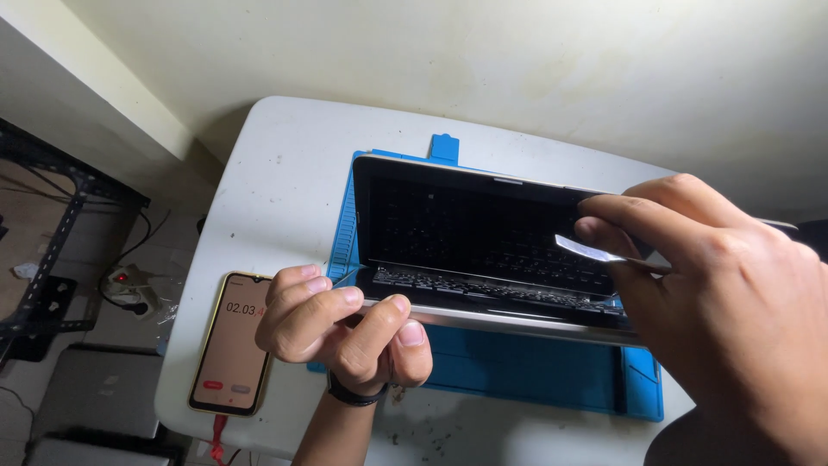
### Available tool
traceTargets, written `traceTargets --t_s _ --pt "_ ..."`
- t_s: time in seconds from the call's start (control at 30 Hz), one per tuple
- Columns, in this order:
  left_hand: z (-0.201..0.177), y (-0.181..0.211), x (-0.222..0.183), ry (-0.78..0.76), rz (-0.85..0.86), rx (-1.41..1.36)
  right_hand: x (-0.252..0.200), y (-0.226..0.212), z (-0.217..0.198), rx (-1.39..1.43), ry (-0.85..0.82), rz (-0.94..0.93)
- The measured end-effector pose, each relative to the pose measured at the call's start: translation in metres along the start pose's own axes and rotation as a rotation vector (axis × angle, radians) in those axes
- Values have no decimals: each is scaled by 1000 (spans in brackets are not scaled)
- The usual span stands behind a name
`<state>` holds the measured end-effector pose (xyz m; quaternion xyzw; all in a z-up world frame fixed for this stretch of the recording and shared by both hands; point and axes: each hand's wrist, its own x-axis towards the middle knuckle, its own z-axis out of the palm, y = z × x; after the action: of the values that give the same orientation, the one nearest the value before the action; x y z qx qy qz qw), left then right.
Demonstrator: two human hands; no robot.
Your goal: Removing the back cover of a laptop using a plastic pry tool to unclip it and then lifting it off to reveal internal components.
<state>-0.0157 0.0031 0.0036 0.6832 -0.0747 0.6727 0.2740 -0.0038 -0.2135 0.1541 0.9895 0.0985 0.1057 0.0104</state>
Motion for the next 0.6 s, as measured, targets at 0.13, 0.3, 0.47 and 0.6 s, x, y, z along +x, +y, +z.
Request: traceTargets --t_s 0.13,0.3,0.47,0.6 --pt "-5 -3 0 -22 5 -11 9 -3 0 -44 -93 105" --pt "-8 -4 -4 -33 28 -3 20 -4 1 -100 -266 212" --pt "-2 -3 -2 -2 23 -12 18 -3 -2 -141 -295 202" --pt "-7 -5 -6 -3 46 -22 11 -12 -4 -51 -329 184"
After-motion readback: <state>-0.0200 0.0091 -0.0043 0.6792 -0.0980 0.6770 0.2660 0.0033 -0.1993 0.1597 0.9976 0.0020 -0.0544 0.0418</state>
